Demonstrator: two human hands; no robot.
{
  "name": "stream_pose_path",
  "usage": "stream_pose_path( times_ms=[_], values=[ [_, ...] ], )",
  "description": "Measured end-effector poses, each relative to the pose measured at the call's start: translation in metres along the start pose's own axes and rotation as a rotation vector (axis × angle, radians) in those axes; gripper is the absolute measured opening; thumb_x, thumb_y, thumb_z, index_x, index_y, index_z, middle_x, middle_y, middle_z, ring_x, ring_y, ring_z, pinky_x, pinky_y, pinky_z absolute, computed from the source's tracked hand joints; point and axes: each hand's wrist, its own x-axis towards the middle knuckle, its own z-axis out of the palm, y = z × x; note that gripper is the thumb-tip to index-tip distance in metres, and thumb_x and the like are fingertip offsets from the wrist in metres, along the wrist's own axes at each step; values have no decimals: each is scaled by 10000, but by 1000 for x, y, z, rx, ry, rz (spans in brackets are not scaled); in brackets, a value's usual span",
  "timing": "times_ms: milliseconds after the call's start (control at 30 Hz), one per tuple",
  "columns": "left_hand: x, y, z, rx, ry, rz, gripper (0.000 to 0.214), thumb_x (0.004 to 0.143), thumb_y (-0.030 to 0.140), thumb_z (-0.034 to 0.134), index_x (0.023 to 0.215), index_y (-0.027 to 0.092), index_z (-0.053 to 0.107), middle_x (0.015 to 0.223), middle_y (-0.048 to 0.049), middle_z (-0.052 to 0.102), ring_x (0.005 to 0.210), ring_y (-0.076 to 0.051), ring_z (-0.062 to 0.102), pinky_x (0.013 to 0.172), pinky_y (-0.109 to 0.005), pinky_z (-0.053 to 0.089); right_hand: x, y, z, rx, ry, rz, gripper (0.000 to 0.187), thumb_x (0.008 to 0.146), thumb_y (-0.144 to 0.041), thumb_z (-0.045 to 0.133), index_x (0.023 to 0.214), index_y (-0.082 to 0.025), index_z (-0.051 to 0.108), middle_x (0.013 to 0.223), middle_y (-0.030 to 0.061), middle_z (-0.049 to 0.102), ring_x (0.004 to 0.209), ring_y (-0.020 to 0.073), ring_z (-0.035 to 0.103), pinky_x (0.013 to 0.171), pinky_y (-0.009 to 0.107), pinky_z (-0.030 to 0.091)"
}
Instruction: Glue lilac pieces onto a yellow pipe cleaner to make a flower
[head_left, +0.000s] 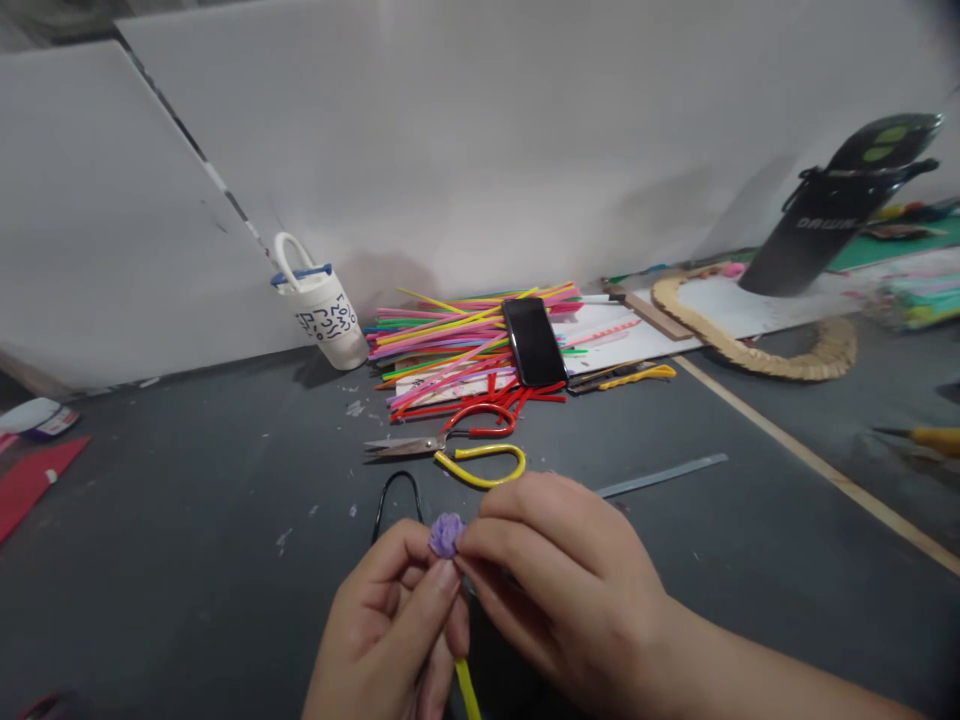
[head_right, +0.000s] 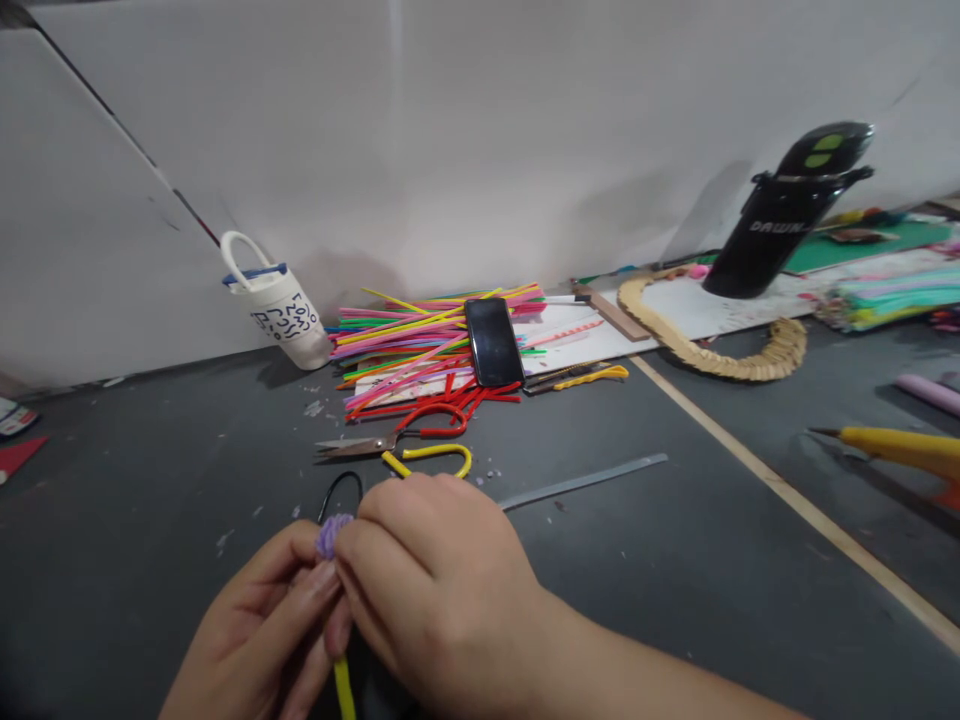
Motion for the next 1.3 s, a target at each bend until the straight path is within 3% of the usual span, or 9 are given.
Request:
stream_pose_path(
  times_ms=[100,167,300,433,533,600,767,1000,1300],
  values=[
    [1,-1,-1,-21,-17,-36,408,640,530,773,659,167,586,401,71,564,222,12,379,282,-63,218,2,0,-1,193,30,145,61,850,-118,593,888,-140,636,819,41,625,724,139,580,660,246,482],
    [2,-3,-3,-48,-33,-48,377,659,507,767,694,178,588,438,63,596,219,-6,408,266,-72,242,6,1,-1,366,31,356,178,777,-93,640,940,-160,613,853,13,586,730,115,569,662,215,483],
    [6,-8,-8,-82,-64,-15,334,683,481,758,721,185,609,478,51,621,219,-13,413,255,-76,227,12,5,2,685,-210,726,263,696,-106,694,937,-189,628,865,-7,558,726,117,556,664,235,484],
    [11,-8,-9,-99,77,154,225,647,383,817,710,199,704,569,62,600,372,-6,472,379,-78,364,12,4,7,743,-283,864,86,721,-141,659,770,-174,596,714,-33,526,631,112,498,573,222,422],
    [14,-3,-6,-136,139,295,188,581,339,859,669,213,751,847,10,641,714,-102,602,641,-157,505,10,1,12,791,-322,850,19,725,-159,625,742,-165,633,733,-18,548,642,111,485,586,226,394],
    [15,1,-3,-160,149,306,184,566,331,865,672,217,767,863,-3,627,790,-134,591,680,-172,499,10,-1,14,936,-312,852,47,716,-210,622,718,-165,636,733,-14,558,664,118,490,622,237,400],
    [15,16,6,-205,112,230,240,491,331,898,639,193,767,686,0,624,653,-119,554,602,-171,468,21,-6,12,1055,-220,852,163,703,-304,606,617,-175,555,652,-21,525,640,123,462,622,243,399],
    [20,43,15,-83,49,407,237,493,342,895,613,197,752,634,8,615,654,-143,559,640,-209,457,38,2,4,799,-79,596,131,697,-180,548,567,-177,530,608,-35,502,602,117,453,584,228,371],
    [18,64,21,150,-47,529,264,544,416,856,535,182,734,567,3,539,580,-143,491,574,-227,411,44,12,-24,677,-119,429,203,798,-242,584,607,-173,578,631,-32,512,613,115,478,581,224,382]
  ],
)
